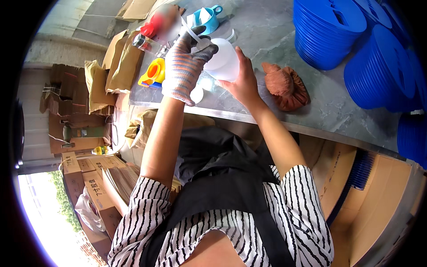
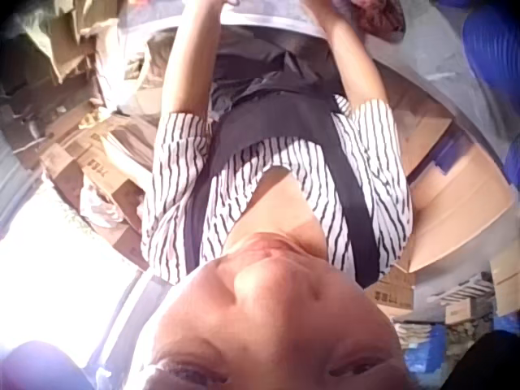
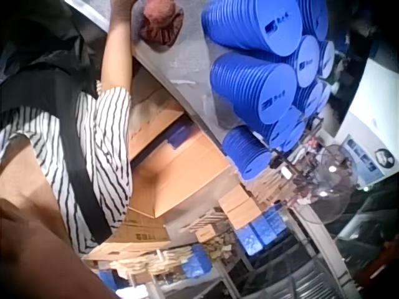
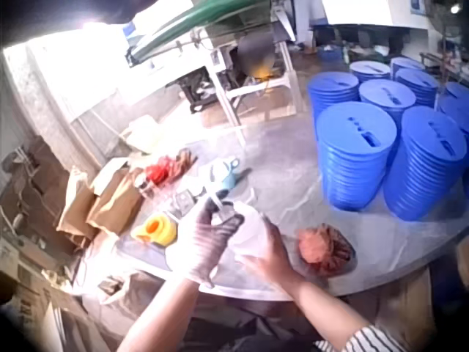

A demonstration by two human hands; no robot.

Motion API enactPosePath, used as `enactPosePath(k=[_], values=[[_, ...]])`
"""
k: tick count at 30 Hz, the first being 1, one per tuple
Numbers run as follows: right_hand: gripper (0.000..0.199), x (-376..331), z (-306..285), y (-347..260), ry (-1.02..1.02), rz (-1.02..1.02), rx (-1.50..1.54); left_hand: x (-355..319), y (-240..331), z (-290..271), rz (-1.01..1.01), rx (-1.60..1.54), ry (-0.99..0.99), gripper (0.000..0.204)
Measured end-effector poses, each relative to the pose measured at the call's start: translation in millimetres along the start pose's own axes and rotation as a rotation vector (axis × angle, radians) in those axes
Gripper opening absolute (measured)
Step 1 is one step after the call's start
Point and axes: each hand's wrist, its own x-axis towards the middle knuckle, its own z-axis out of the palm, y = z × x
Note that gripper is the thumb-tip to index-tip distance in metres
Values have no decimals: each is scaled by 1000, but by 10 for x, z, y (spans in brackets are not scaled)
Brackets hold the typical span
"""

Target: The person puts on a pair of gloves and uses a squeeze bottle to transfer liquid into a smaller plastic bottle via a tube. They then wipe the nozzle of the squeeze bottle with a cloth and place the filled bottle on the table.

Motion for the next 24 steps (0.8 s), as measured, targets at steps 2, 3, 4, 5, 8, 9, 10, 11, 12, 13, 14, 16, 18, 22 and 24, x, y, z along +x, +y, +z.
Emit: enactPosePath(k=[2,3,4,5,8,9,10,11,12,13,14,16,18,22,24], values=[[110,69,-3,-79,-66,-45,-61,29,23,-76,51,84,40,40],[108,81,-5,-124,-87,-45,-23,58,54,-143,22,99,23,39],[107,108,-34,-159,-105,-45,-38,81,81,-187,-3,107,3,38],[106,147,-63,-195,-124,-46,-52,106,65,-217,58,126,27,35],[98,233,-154,-403,-201,32,-47,132,164,-348,15,70,54,28],[98,253,-176,-454,-223,30,-35,130,207,-408,-11,70,27,34],[98,266,-202,-491,-245,28,-27,143,214,-454,-46,-33,-16,39],[99,273,-218,-515,-261,26,-40,171,222,-500,-80,-137,-58,45],[100,279,-231,-536,-277,25,-53,186,249,-545,-112,-242,-100,51],[101,289,-244,-558,-294,22,-63,137,467,-634,-150,-184,-85,45],[100,298,-272,-580,-353,44,38,169,319,-628,-99,-362,-101,37],[99,318,-317,-700,-471,92,242,92,477,-760,-106,-352,-143,33],[100,301,-357,-918,-609,182,512,-8,503,-889,-154,-430,-180,34],[111,274,-445,-1016,-894,287,722,-230,489,-1101,26,-427,-260,49],[113,175,-358,-996,-993,329,851,-404,468,-1235,52,-653,-409,55]])
